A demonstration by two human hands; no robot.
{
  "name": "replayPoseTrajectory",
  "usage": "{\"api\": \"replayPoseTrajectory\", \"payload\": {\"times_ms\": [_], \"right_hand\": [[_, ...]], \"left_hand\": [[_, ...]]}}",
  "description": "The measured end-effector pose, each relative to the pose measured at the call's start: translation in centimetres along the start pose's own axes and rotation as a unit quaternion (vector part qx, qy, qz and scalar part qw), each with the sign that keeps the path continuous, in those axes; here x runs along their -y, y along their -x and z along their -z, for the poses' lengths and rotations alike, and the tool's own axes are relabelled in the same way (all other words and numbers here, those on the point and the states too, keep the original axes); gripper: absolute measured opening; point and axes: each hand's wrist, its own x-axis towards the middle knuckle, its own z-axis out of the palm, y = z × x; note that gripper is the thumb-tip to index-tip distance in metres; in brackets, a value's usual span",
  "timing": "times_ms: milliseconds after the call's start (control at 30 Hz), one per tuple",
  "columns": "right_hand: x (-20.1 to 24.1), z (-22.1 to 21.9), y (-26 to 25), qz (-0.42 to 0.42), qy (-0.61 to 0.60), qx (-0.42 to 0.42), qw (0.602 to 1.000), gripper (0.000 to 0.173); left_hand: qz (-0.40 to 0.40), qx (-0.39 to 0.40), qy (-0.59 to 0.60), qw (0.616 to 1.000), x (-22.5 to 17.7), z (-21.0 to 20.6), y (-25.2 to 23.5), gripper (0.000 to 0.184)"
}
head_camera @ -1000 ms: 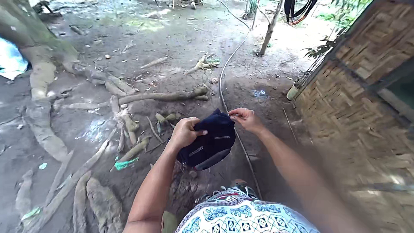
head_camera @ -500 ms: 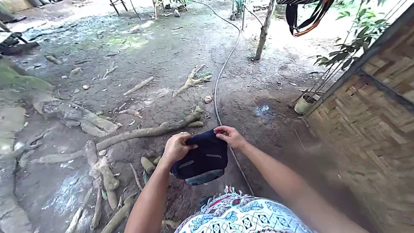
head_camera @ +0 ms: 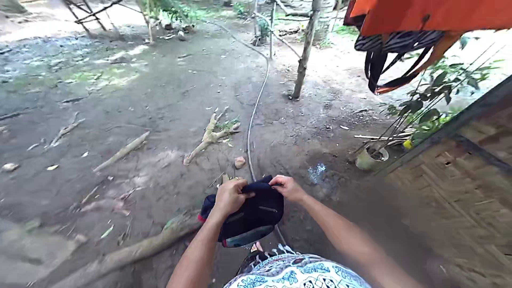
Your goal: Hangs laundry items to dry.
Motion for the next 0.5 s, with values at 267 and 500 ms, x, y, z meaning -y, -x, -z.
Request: {"api": "replayPoseTrajectory", "payload": {"times_ms": [267,500], "right_hand": [[-2.4,9.9,-15.2,-0.076,-0.106,-0.209,0.969,0.019],[-6.1,22.3,-28.0,-0.029,-0.097,-0.164,0.981,0.020]], "left_hand": [[-0.033,0.065,-0.011,0.997,3.2,4.7,-23.3,0.036],[-0.073,0.019,0.093,0.993,4.2,5.6,-43.4,0.039]]}}
